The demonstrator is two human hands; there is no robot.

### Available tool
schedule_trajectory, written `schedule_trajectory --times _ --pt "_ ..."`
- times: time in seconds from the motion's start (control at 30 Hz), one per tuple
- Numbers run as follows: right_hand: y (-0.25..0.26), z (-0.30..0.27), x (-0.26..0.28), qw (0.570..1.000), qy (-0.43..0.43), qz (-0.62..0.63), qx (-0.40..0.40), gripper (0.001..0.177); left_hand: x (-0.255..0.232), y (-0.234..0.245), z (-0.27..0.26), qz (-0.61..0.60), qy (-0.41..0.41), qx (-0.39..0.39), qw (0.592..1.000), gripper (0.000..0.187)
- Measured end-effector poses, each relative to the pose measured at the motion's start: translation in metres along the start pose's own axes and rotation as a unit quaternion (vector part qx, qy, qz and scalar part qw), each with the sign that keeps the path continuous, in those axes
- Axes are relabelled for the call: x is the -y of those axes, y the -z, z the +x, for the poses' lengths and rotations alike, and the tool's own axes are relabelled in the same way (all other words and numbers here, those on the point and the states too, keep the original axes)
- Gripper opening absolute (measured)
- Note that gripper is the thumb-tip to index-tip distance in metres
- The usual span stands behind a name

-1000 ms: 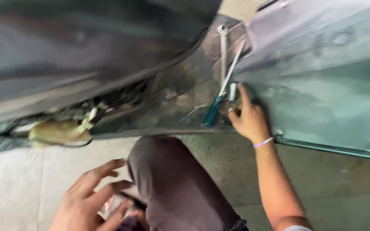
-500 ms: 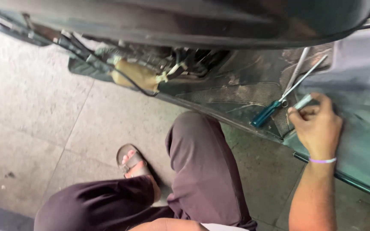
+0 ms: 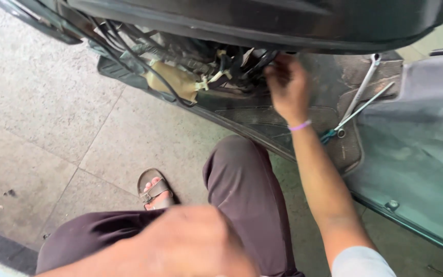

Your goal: The person removes a spark plug from a scooter engine using a socket wrench and a screwdriver. After inspecting the plug, they install a new spark plug and tighten it using the same tools.

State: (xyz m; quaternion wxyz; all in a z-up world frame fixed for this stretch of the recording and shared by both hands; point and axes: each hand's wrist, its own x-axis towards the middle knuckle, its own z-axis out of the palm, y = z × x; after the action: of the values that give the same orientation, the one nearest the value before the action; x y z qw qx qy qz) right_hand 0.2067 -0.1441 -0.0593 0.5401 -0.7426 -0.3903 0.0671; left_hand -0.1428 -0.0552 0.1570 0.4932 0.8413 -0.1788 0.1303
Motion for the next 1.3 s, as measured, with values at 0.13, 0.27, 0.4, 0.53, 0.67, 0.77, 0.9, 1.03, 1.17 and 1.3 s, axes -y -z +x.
schedule_trajectory --times 0.13,0.27,0.4,0.53,0.67,0.77,0.9,1.03,1.17,1.3 --pt "-0.017 0.011 0.008 0.999 0.025 -0.044 -0.001 0.024 0.034 0.041 0.035 -0.013 -0.087 0.002 0.996 0.022" --pt "-0.019 0.021 0.012 0.983 0.11 -0.148 0.007 0.02 0.036 0.041 0.037 -0.017 -0.031 -0.006 0.999 0.025" --pt "-0.019 0.031 -0.011 0.961 0.17 -0.211 0.052 0.018 0.053 0.03 0.019 0.005 -0.008 -0.004 1.0 0.026" --pt "-0.014 0.041 -0.017 0.951 0.203 -0.219 0.075 0.031 0.051 0.034 0.028 -0.001 -0.018 -0.021 1.0 0.025" --pt "-0.01 0.058 -0.027 0.898 0.328 -0.272 0.107 0.041 0.055 0.033 0.024 0.03 0.008 -0.012 0.999 0.023" --pt "-0.004 0.073 -0.017 0.898 0.322 -0.269 0.134 0.034 0.056 0.034 0.023 0.036 0.026 -0.017 0.999 0.023" --pt "0.0 0.09 0.004 0.878 0.383 -0.215 0.188 0.035 0.062 0.036 0.023 0.025 0.048 -0.023 0.998 0.025" --pt "-0.008 0.102 -0.057 0.56 0.528 -0.63 0.101 0.041 0.064 0.035 0.026 0.029 0.049 -0.017 0.998 0.025" --pt "-0.006 0.097 0.003 0.925 0.274 -0.096 0.245 0.034 0.067 0.035 0.026 0.03 0.049 -0.012 0.998 0.028" --pt "-0.017 0.099 0.004 0.928 0.301 -0.08 0.206 0.038 0.071 0.035 0.023 0.035 0.073 -0.014 0.997 0.028"
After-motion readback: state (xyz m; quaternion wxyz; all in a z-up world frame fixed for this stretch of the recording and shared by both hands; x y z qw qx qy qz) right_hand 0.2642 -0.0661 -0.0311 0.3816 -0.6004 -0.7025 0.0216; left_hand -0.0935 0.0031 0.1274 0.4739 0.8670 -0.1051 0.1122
